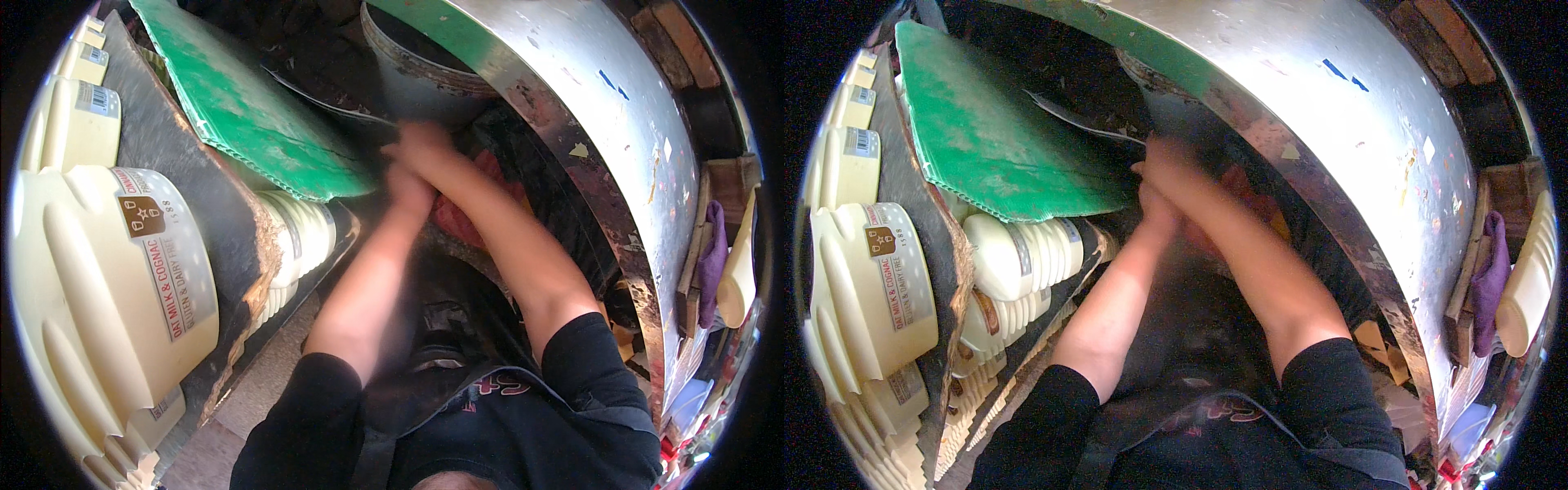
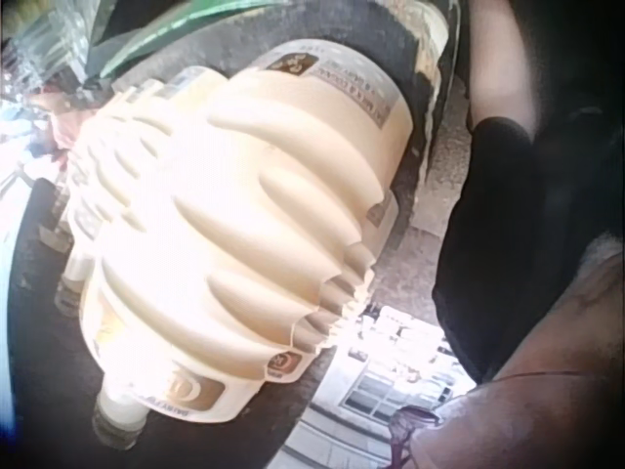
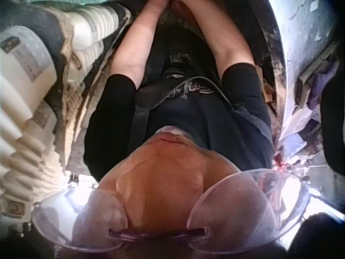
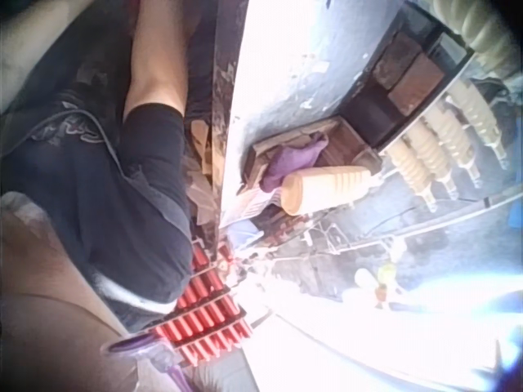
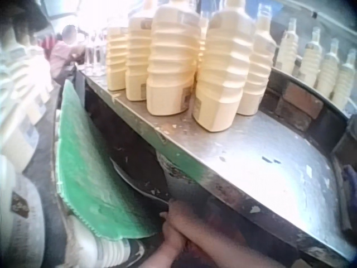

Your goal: The person applies labels to cream-colored plastic bottles, peels backing from a label sheet, and places labeled bottles onto a rotating rack. The person handles bottles one at a time, aligns labels, and stacks them in rows on the rack.

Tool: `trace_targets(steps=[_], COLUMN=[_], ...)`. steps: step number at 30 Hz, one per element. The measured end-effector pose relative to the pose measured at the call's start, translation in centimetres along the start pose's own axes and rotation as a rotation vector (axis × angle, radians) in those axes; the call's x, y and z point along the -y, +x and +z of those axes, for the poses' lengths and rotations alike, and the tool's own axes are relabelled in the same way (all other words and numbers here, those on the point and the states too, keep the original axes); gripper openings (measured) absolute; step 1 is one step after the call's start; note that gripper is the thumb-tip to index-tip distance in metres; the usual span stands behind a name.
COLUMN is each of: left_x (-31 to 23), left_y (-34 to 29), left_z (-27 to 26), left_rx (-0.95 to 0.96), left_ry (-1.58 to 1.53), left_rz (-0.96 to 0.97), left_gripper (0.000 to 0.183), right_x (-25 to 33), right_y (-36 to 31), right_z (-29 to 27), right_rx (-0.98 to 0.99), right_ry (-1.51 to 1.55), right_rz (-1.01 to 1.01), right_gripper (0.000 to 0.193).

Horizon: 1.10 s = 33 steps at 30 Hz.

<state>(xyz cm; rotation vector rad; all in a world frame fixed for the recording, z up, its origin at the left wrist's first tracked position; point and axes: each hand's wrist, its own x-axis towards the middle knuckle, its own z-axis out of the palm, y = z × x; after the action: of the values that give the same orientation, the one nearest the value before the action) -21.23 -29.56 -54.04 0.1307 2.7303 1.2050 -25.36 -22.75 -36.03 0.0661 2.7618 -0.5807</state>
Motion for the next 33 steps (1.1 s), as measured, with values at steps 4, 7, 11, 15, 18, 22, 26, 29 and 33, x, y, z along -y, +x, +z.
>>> trace_targets(steps=[4,7,11,15,18,22,26,29,33], left_x=[-4.8,-6.3,-5.9,-5.3,-4.4,-2.8,-1.7,-2.2,-4.8], left_y=[-1.4,-0.7,-1.0,-1.6,-1.9,-1.2,-1.5,-2.5,-3.3], left_z=[-3.2,-5.6,-5.0,-2.9,-3.2,-4.1,-4.1,-5.0,-6.9], left_rx=[-0.017,0.223,0.154,-0.069,0.053,0.125,0.023,0.091,0.067], left_ry=[-0.274,-0.17,-0.735,-1.317,-1.674,-1.722,-1.67,-1.916,-1.988], left_rz=[-0.018,-0.098,-0.039,-0.492,-0.561,-0.497,-0.479,-0.545,-0.513], left_gripper=[0.029,0.038,0.052,0.056,0.063,0.065,0.066,0.066,0.066], right_x=[-1.2,-2.2,-3.6,-4.6,-5.7,-9.2,-14.5,-16.4,-17.4], right_y=[2.2,4.3,5.1,2.6,0.5,-1.6,-3.8,-5.1,-6.4], right_z=[0.0,0.9,-0.6,-4.5,-5.7,-3.6,-3.4,-4.3,-6.7], right_rx=[-0.001,-0.071,-0.212,-0.193,-0.323,-0.259,-0.247,-0.29,-0.471], right_ry=[-0.104,-0.089,0.107,0.036,0.23,0.714,0.727,0.705,0.695], right_rz=[-0.001,0.076,0.155,0.024,-0.074,0.12,0.045,0.051,0.12], right_gripper=[0.033,0.023,0.022,0.025,0.046,0.056,0.055,0.054,0.054])
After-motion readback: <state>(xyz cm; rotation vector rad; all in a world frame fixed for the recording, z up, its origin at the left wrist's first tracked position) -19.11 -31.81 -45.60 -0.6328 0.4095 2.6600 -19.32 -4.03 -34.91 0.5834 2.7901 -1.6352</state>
